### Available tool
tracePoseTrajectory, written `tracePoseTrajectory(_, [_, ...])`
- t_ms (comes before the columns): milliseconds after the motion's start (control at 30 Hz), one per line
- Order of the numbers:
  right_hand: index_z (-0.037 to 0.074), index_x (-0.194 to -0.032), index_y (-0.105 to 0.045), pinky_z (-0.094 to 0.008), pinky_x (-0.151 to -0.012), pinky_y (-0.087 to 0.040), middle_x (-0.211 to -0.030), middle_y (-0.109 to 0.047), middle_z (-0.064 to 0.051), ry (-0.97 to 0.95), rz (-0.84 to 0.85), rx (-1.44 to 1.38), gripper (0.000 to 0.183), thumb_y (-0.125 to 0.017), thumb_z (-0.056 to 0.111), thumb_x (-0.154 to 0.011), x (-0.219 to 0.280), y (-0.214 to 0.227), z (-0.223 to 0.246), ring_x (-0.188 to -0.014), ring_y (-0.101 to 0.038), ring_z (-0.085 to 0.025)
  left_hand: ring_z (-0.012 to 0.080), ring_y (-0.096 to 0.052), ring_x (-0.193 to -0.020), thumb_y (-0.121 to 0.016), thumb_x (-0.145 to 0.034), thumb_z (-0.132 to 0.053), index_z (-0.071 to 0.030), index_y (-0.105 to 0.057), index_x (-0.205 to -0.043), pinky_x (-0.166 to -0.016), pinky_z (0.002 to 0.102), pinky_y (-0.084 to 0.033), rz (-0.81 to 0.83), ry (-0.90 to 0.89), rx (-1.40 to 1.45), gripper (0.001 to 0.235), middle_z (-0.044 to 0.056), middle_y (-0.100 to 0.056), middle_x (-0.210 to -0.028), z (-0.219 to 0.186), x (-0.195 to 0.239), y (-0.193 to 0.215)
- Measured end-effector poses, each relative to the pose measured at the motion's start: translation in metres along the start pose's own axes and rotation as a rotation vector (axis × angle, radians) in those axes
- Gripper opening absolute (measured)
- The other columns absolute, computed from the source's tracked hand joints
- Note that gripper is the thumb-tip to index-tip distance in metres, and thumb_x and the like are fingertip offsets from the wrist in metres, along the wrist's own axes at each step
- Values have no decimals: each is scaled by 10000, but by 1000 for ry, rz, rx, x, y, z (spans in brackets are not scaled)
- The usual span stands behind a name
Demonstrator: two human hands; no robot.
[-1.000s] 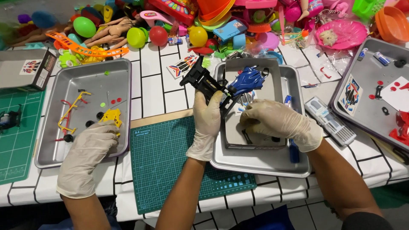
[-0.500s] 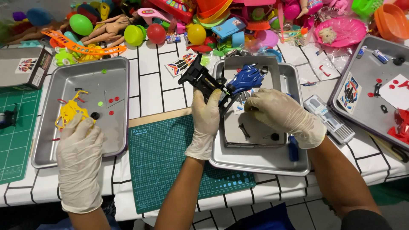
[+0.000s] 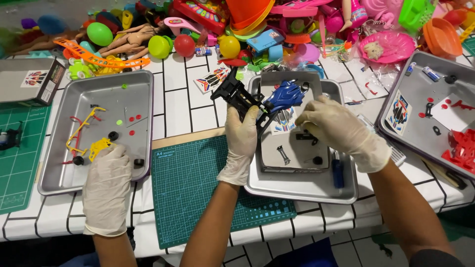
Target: Assembling a motorized model car by installing gears, a motor, and various chassis components using hands and a screwdriver.
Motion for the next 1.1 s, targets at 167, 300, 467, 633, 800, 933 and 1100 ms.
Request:
tracePoseTrajectory(167, [253,-1259,-673,-414,-895,-537,-1211,-676,-9,72,-248,284,436,-786,297,-839,-48,-24,-24,-1197,-577,-243,191,-636,-915,-699,-903,-133,-39,-627,-1014,-802,367,-564,-4,-22,-39,162,116,-686,-944,15,-4,1])
tracePoseTrajectory(300, [266,-1204,-669,-401,-863,-498,-1132,-653,26,68,-345,463,613,-865,469,-660,-73,-49,-46,-1139,-583,-218,209,-638,-930,-697,-905,-138,-17,-631,-1040,-820,389,-567,-9,-11,-54,193,145,-688,-965,11,-2,1])
tracePoseTrajectory(467, [232,-1170,-661,-380,-856,-501,-1119,-600,9,100,-437,312,533,-876,376,-705,-45,-41,-44,-1125,-572,-220,215,-651,-924,-729,-881,-153,-27,-644,-1051,-804,396,-567,-21,-19,-61,227,145,-699,-971,14,-1,-1])
tracePoseTrajectory(633, [286,-1016,-725,-362,-862,-509,-1031,-650,12,127,-115,210,234,-808,316,-799,7,-13,-6,-1120,-576,-214,209,-646,-913,-716,-882,-138,-35,-651,-1043,-787,394,-566,-20,-31,-59,202,135,-697,-952,5,0,-3])
tracePoseTrajectory(800, [308,-1016,-738,-405,-824,-512,-1006,-712,14,229,182,406,236,-778,420,-812,23,-32,21,-1049,-610,-208,241,-677,-916,-736,-875,-167,-26,-653,-1065,-771,410,-569,-35,-64,-77,251,167,-714,-974,4,2,-8])
tracePoseTrajectory(933, [305,-1014,-723,-406,-819,-495,-1006,-704,12,273,174,416,188,-740,371,-838,18,-56,11,-1063,-592,-222,259,-666,-871,-739,-863,-169,-2,-645,-990,-752,408,-560,-53,-51,-81,230,187,-706,-928,-29,8,-9])
tracePoseTrajectory(1100, [221,-1055,-719,-363,-877,-537,-1002,-745,-24,185,180,90,175,-710,278,-889,7,-43,-6,-1068,-665,-204,285,-668,-879,-748,-854,-172,19,-640,-984,-740,447,-556,-54,-31,-73,255,217,-695,-929,-19,8,-8])
Point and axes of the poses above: each hand's wrist, its own x-axis away from the middle knuckle, its own y-axis out of the back of the hand, z = x × y, the point moved 2 cm from there along -x, towards the middle knuckle
